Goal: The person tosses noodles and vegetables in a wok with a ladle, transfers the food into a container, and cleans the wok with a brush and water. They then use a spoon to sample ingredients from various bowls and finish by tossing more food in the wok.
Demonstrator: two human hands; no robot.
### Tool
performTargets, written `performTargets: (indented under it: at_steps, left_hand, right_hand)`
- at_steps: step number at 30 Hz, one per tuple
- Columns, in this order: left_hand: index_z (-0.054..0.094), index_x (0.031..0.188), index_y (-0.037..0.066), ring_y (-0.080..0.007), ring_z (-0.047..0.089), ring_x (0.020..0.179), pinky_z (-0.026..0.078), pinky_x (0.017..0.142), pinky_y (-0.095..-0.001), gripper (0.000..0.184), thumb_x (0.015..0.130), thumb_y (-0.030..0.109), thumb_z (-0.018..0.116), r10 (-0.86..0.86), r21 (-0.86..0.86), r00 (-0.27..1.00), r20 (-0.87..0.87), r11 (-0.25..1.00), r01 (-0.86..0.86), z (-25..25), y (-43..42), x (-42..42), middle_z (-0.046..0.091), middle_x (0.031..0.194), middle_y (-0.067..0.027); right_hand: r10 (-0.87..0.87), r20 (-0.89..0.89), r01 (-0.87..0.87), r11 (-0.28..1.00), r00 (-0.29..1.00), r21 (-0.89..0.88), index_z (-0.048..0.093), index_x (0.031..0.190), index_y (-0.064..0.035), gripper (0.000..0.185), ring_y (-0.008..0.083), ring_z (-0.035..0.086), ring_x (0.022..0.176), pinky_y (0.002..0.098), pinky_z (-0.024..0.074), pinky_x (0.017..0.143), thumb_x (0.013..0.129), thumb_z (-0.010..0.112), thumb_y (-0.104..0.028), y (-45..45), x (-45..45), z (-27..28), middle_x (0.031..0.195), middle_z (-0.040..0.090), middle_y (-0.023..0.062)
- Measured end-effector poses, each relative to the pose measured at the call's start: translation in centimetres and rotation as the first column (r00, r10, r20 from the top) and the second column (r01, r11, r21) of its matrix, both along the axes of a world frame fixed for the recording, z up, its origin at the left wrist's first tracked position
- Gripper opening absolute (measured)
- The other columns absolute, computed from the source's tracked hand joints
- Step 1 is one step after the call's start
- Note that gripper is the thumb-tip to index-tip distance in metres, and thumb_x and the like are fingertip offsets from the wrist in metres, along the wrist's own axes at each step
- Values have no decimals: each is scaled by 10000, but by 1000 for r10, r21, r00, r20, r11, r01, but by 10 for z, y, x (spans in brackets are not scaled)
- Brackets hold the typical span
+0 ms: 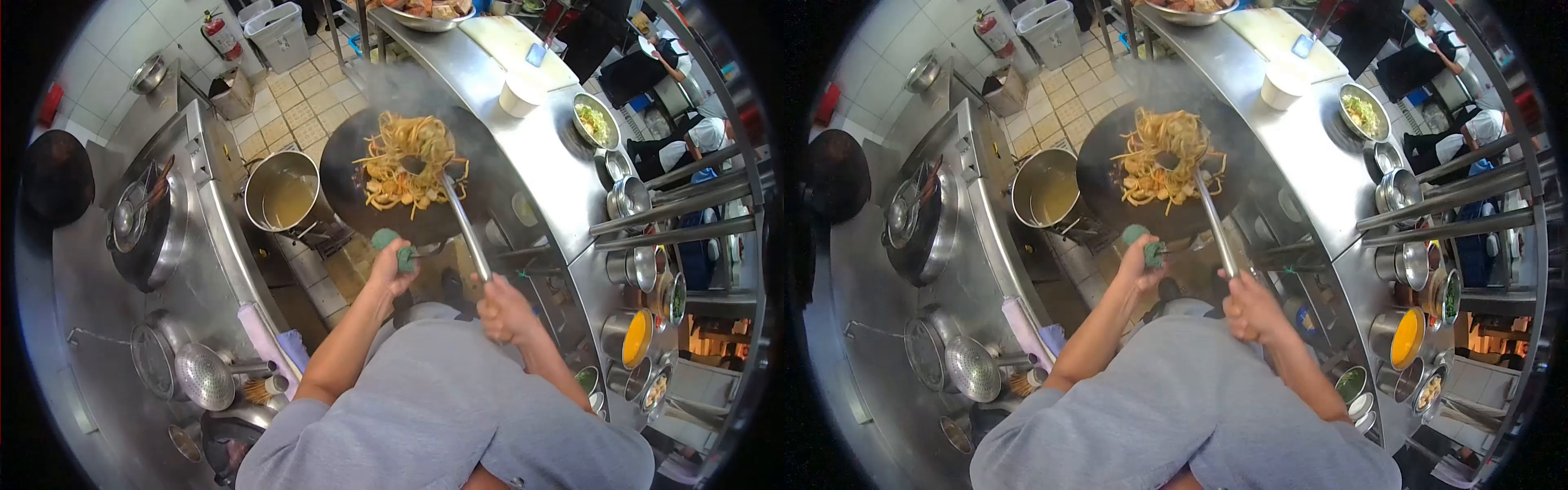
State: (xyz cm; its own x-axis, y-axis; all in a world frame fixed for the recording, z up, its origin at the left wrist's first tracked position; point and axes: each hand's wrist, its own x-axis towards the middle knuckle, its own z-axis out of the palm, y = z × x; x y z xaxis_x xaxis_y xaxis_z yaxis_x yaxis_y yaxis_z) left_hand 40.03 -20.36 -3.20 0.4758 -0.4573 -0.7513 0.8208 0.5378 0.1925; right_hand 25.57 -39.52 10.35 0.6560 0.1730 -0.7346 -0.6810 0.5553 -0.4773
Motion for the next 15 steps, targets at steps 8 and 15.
performTargets:
  at_steps: [8, 15]
  left_hand:
    - [482, 792, 105, -159, 492, 497, 428, 452, -286, 94, 804, 143, 567, 26, 21, 1000, 11, 999, -26, 7, 7, 4, 498, 635, -27]
    - [491, 815, 82, -157, 525, 537, 468, 440, -269, 133, 821, 195, 560, 15, -57, 999, 33, 998, -13, -1, 11, 16, 522, 666, -45]
  right_hand:
    - [-150, -113, 185, 677, 982, 712, 421, 1299, -163, 359, 22, 348, 408, 204, 330, 361, 992, 375, -342, -19, -1, 7, 610, 369, -41]
    - [167, -3, -156, 912, 986, -379, 426, 1285, -211, 319, 31, 329, 396, 192, 294, 353, 992, 378, -326, -5, -4, -14, 589, 368, -36]
